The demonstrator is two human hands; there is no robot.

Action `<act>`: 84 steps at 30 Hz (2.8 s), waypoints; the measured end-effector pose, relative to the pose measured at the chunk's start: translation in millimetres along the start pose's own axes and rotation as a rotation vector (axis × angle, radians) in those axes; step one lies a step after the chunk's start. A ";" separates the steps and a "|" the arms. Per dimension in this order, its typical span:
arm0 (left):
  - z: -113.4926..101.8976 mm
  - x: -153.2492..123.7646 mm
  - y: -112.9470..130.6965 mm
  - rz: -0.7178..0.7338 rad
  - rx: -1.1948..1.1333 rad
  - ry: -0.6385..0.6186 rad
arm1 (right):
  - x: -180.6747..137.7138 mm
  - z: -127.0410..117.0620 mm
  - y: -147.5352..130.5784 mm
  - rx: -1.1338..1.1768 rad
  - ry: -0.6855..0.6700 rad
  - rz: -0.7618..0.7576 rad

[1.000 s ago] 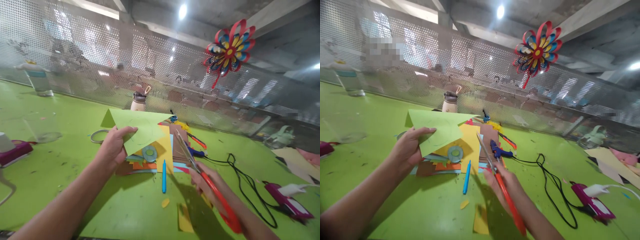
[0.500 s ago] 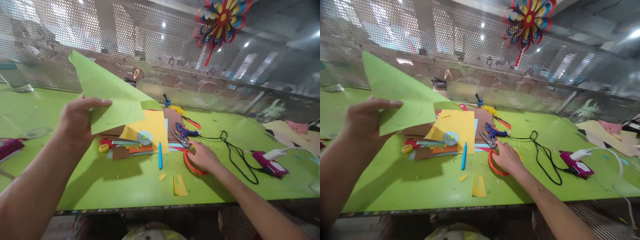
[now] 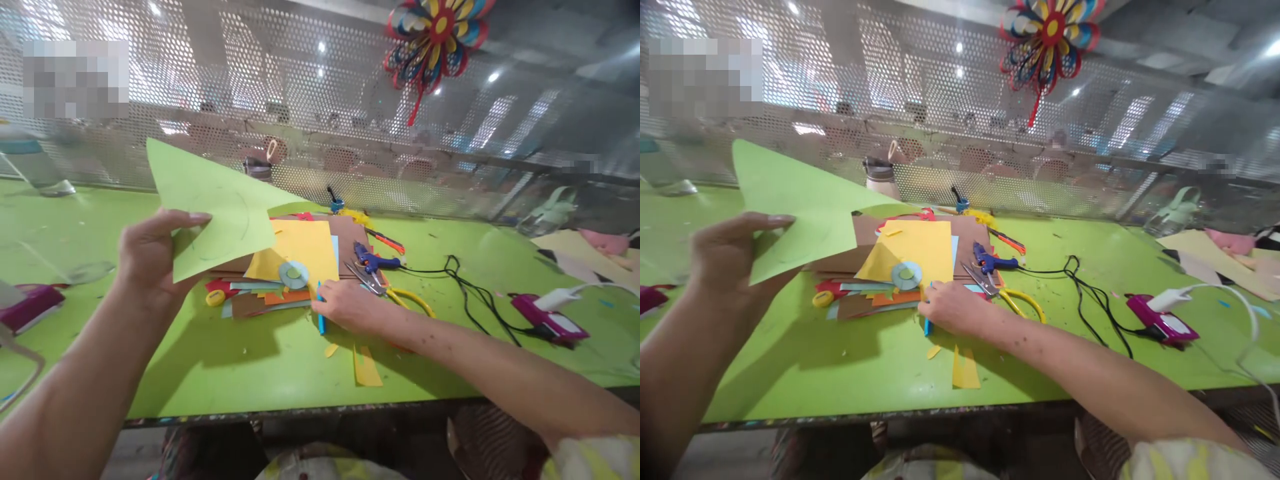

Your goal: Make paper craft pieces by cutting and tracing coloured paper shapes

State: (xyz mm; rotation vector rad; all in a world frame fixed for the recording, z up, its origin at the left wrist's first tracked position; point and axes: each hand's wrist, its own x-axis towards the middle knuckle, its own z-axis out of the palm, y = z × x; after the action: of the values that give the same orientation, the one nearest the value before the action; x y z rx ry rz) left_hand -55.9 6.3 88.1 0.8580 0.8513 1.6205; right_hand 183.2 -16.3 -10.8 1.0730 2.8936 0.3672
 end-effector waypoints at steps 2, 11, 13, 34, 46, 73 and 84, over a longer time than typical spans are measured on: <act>-7.3 -0.7 -1.9 -0.015 0.003 -0.009 | 2.0 6.4 6.1 0.002 0.039 -0.048; 8.0 0.8 -43.6 -0.244 -0.001 -0.226 | -67.0 2.7 14.7 0.084 0.522 0.305; 7.5 -0.7 -58.4 -0.365 0.046 -0.267 | -85.9 1.3 14.0 0.119 0.640 0.384; 43.4 10.3 -5.5 -0.044 0.049 -0.534 | -84.6 -16.1 -15.8 0.755 1.064 0.740; -36.8 -33.7 -85.5 -0.562 0.447 -0.196 | -82.0 -16.5 -26.4 0.744 1.195 0.798; -72.0 -54.0 -81.5 0.141 1.592 -0.581 | -84.2 19.3 -75.1 0.321 0.357 0.209; -74.8 -57.3 -83.6 0.238 1.515 -0.740 | -103.6 23.1 -25.9 0.259 0.519 0.462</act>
State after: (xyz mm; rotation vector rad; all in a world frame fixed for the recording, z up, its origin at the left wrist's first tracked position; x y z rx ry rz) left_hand -71.7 -42.3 -27.1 2.4418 1.3699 0.4214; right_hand 248.1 -97.5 -44.4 1.9660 3.1548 0.3253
